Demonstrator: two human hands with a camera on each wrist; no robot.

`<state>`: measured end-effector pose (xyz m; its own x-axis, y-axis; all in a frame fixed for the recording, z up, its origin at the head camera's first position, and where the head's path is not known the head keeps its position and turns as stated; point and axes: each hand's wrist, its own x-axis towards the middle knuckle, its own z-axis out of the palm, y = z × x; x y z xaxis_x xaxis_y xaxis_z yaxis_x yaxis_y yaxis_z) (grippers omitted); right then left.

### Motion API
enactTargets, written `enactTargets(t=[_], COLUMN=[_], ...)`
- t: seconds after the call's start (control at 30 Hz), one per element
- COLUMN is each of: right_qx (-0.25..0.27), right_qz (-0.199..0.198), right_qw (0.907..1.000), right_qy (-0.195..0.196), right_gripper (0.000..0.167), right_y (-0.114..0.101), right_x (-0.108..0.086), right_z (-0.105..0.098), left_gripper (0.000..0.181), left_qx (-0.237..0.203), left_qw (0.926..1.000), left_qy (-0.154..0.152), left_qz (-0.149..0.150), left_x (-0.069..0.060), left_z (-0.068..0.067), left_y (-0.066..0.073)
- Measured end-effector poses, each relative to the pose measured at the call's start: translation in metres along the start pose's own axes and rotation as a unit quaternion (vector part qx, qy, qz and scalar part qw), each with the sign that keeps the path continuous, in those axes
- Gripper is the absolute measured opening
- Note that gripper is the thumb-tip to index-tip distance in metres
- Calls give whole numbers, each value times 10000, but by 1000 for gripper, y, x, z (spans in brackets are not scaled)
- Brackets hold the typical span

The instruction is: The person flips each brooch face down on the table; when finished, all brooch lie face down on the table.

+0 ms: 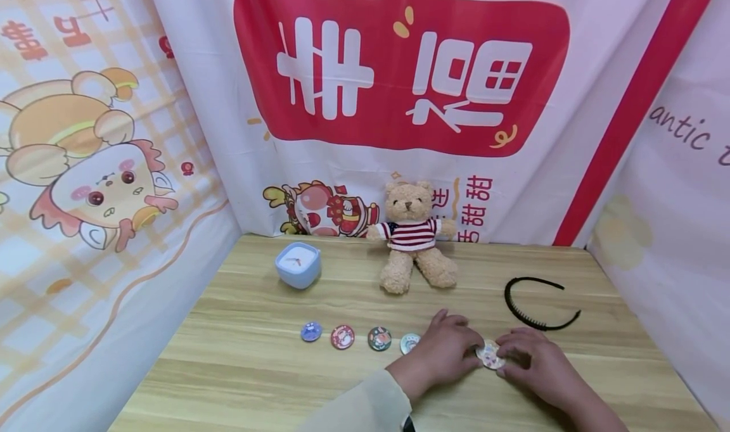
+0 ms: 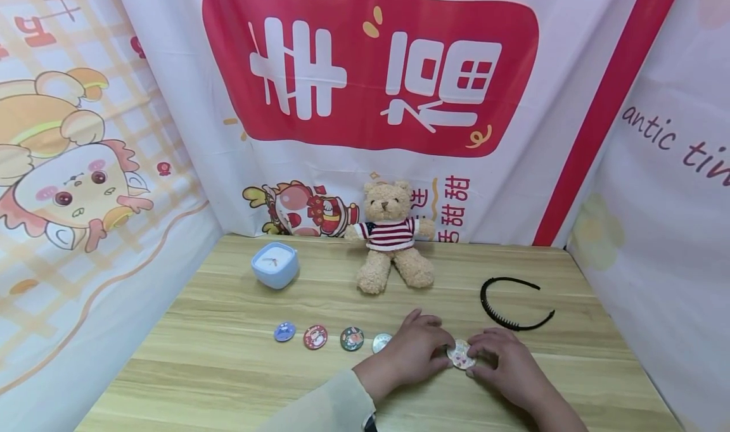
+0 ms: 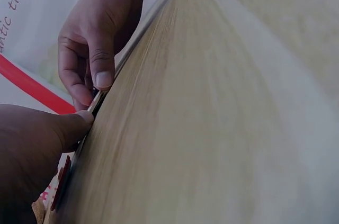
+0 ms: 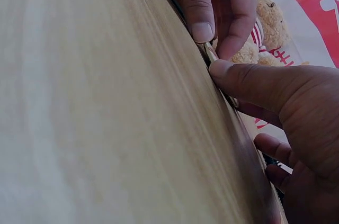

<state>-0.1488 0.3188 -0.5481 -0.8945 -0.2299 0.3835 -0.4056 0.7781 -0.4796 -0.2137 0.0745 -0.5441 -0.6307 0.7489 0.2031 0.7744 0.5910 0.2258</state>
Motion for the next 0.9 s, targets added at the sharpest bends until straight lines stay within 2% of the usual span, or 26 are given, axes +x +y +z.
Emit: enactTargets(t=[0.2, 0.37, 0.5, 0.67, 0.9], right_qx=[-55, -116, -235, -305, -309], right_qz=[81, 380, 496, 513, 75], right_qw=[9999, 9989, 9983, 9982, 9964], right_qy=[-81, -238, -173, 110, 789], right_gripper=[36, 28, 24, 24, 28], right_y=[-1, -2, 0, 1, 0], right_x=[1, 1, 0, -1, 2], right_z=[-1, -3, -3, -4, -3], left_gripper=[27, 26, 27, 26, 22], left_qx=[172, 231, 207, 253, 596], left_qw=[9999, 9997, 9998, 9997, 9977], left_qy=[-11, -1, 25, 49, 338], left_qz=[-1, -8, -7, -9, -12], left_x=[1, 1, 2, 4, 7], left_z=[0, -1, 0, 2, 0], left_y=[0, 2, 2, 3, 9])
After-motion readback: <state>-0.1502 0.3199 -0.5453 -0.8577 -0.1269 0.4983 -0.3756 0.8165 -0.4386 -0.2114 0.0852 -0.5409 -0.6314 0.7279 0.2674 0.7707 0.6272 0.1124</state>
